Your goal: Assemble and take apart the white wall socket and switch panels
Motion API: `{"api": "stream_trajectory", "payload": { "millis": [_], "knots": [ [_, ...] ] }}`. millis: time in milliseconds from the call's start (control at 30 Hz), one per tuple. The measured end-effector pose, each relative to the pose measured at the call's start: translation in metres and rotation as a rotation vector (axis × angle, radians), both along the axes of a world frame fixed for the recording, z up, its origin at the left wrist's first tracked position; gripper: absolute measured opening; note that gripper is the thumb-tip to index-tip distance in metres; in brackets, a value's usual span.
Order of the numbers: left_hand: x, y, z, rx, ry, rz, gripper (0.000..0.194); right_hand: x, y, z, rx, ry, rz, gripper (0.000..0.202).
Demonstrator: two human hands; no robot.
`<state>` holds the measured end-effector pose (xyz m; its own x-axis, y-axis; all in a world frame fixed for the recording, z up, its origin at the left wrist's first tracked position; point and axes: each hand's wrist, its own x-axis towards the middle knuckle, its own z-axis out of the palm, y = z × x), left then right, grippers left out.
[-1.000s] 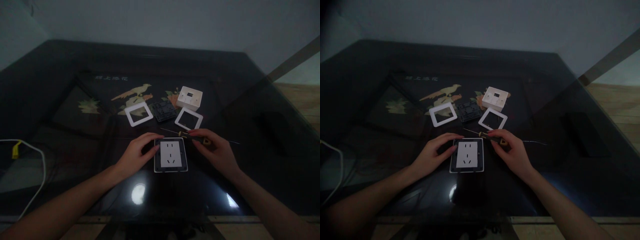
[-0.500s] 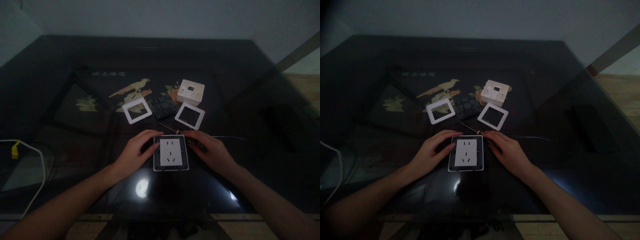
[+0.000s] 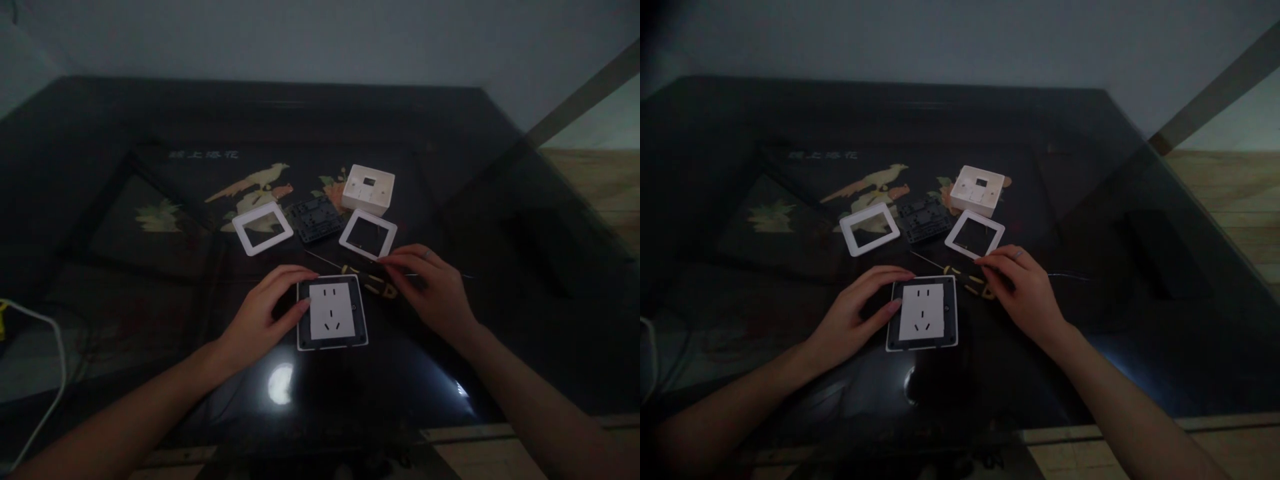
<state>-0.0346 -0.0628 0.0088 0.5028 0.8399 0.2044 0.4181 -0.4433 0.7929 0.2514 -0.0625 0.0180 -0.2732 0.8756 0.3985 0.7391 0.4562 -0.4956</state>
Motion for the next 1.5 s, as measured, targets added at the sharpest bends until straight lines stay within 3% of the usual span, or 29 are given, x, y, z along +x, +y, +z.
{"api": "stream_trajectory", "payload": {
  "millis": [400,533,633,767,900,1000,1267,1500],
  "knots": [
    [0.001,-0.003,0.001,0.059,0.028,-0.010,0.027,0.001,0.002,-0.006,-0.076,-0.026,-0.015,0.014],
    [0.001,0.001,0.011,0.172,0.151,-0.013,0.027,0.000,-0.001,-0.001,-0.098,-0.047,-0.008,0.014],
    [0.011,0.018,0.030,0.229,0.201,-0.044,0.021,0.001,-0.002,0.002,-0.101,-0.061,-0.014,0.015],
    [0.049,0.059,0.050,0.254,0.329,-0.217,0.021,0.005,-0.001,0.004,-0.097,-0.078,-0.028,0.016],
    [0.094,0.102,0.045,0.294,0.465,-0.253,0.020,0.008,-0.001,0.007,-0.087,-0.107,-0.036,0.016],
    [0.112,0.122,0.040,0.308,0.560,-0.286,0.018,0.008,-0.002,0.011,-0.073,-0.130,-0.038,0.015],
    [0.103,0.132,0.049,0.273,0.696,-0.462,0.014,0.004,-0.008,0.017,-0.042,-0.122,-0.010,0.013],
    [0.113,0.129,0.043,0.295,0.650,-0.419,0.013,0.002,-0.007,0.014,-0.029,-0.084,0.016,0.017]
  ]
}}
